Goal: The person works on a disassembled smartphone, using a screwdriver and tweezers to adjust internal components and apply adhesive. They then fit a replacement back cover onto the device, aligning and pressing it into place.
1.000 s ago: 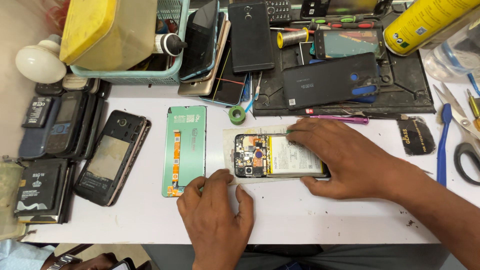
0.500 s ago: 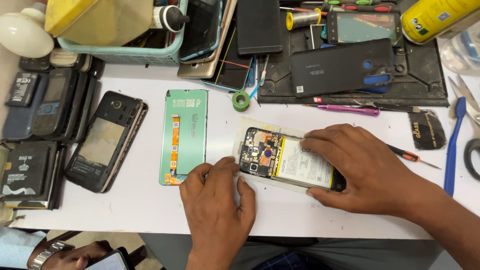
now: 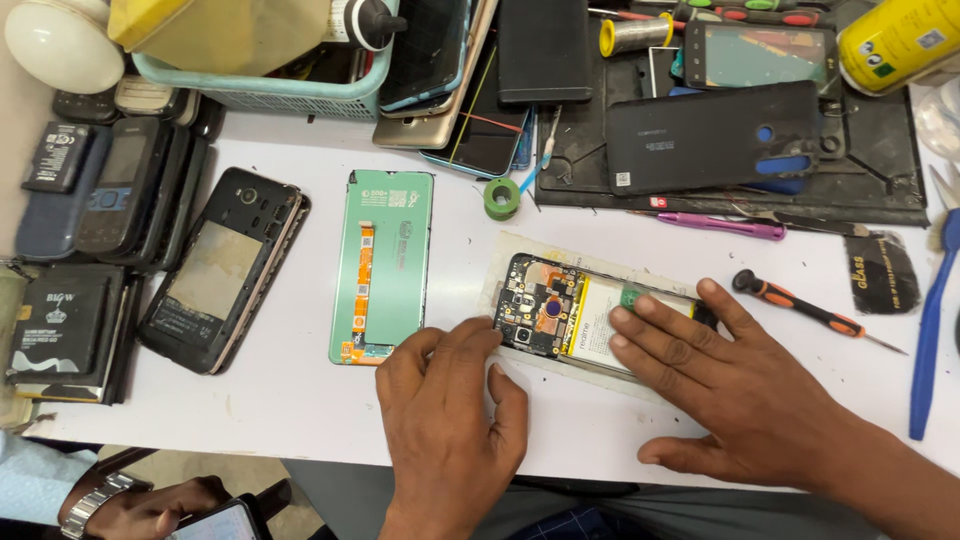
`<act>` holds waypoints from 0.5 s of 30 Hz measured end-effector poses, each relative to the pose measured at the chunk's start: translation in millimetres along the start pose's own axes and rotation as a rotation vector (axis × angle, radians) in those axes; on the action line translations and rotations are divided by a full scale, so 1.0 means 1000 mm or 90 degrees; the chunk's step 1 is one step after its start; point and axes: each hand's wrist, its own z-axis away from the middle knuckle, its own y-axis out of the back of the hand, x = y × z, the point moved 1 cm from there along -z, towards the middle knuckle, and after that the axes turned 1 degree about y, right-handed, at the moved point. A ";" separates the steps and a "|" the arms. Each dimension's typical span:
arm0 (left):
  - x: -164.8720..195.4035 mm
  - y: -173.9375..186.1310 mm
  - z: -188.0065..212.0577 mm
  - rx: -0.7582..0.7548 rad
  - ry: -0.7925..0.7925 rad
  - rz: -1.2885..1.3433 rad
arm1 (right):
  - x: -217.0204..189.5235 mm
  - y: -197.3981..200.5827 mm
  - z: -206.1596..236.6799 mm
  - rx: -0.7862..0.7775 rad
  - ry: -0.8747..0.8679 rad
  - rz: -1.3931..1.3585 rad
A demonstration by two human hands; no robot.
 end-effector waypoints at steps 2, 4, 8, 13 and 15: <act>-0.002 -0.001 0.001 0.001 0.002 0.005 | 0.000 -0.002 -0.001 -0.010 -0.004 -0.012; -0.004 -0.002 0.001 0.004 0.002 0.013 | 0.002 -0.004 -0.002 -0.011 -0.004 -0.024; -0.006 -0.003 0.001 0.011 -0.001 0.015 | 0.003 -0.006 -0.003 -0.006 -0.002 -0.037; -0.008 -0.004 0.002 0.000 0.006 0.043 | 0.003 -0.009 -0.001 0.007 -0.007 -0.031; -0.010 -0.004 0.001 -0.016 -0.002 0.061 | 0.004 -0.010 -0.001 0.003 -0.006 -0.032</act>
